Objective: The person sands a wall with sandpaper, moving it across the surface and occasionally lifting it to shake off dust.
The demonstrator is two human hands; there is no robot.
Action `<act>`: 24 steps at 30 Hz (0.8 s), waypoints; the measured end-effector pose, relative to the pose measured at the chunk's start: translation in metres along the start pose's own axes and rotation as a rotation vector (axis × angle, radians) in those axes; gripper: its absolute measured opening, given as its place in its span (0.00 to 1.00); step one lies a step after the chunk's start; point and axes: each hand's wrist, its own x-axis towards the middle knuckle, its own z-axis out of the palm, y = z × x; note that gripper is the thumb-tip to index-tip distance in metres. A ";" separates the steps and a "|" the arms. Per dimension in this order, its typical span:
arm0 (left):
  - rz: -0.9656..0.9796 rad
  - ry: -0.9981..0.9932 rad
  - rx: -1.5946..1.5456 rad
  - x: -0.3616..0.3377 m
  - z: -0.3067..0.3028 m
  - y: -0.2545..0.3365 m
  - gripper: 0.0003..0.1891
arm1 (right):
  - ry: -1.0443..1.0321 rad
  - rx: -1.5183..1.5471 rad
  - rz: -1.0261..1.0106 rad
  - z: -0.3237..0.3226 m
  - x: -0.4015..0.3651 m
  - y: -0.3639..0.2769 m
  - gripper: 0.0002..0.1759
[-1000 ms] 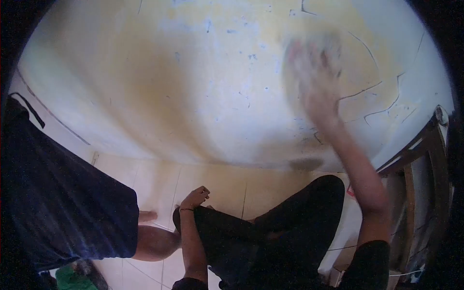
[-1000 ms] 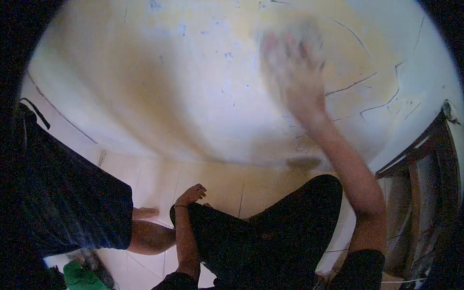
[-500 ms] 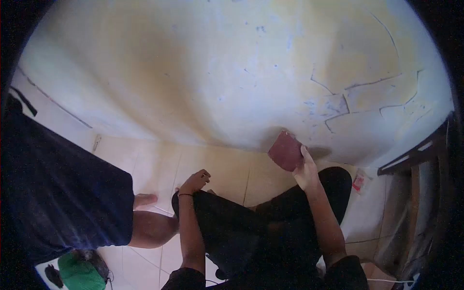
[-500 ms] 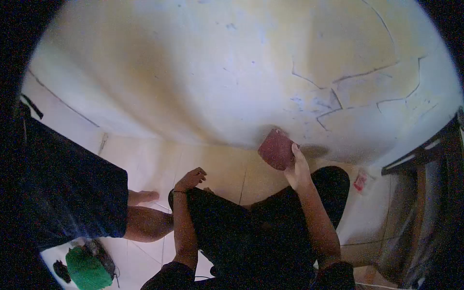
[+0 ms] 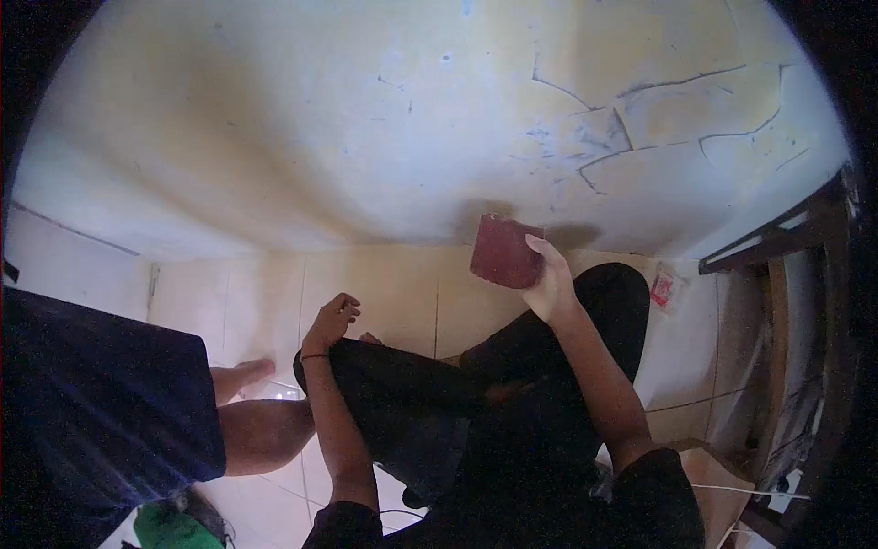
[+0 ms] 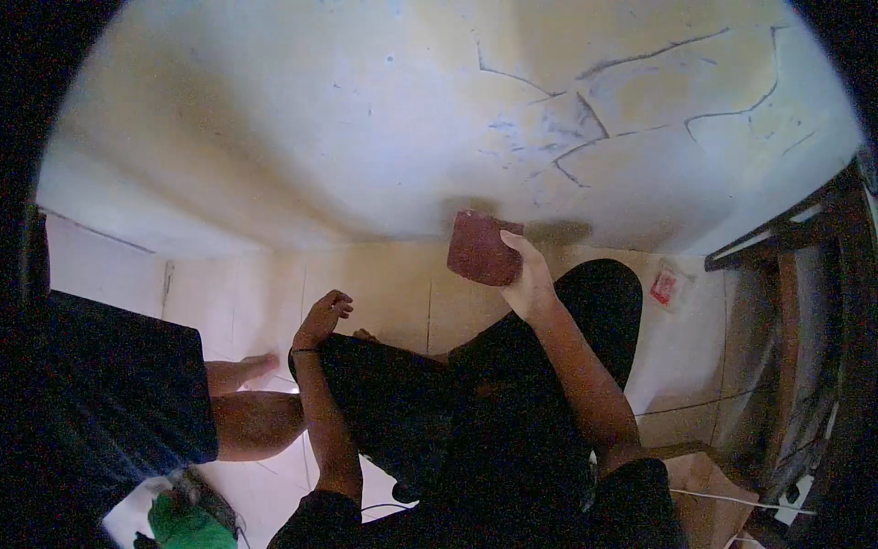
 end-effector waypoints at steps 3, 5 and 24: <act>0.142 0.145 0.067 -0.014 -0.004 0.024 0.12 | -0.028 0.041 0.008 -0.007 0.003 0.001 0.26; 0.243 0.296 0.138 -0.026 -0.005 0.042 0.10 | -0.017 0.031 0.008 0.000 0.001 0.001 0.25; 0.169 0.570 0.443 -0.253 0.108 0.031 0.29 | 0.041 0.021 -0.009 0.008 -0.010 0.000 0.26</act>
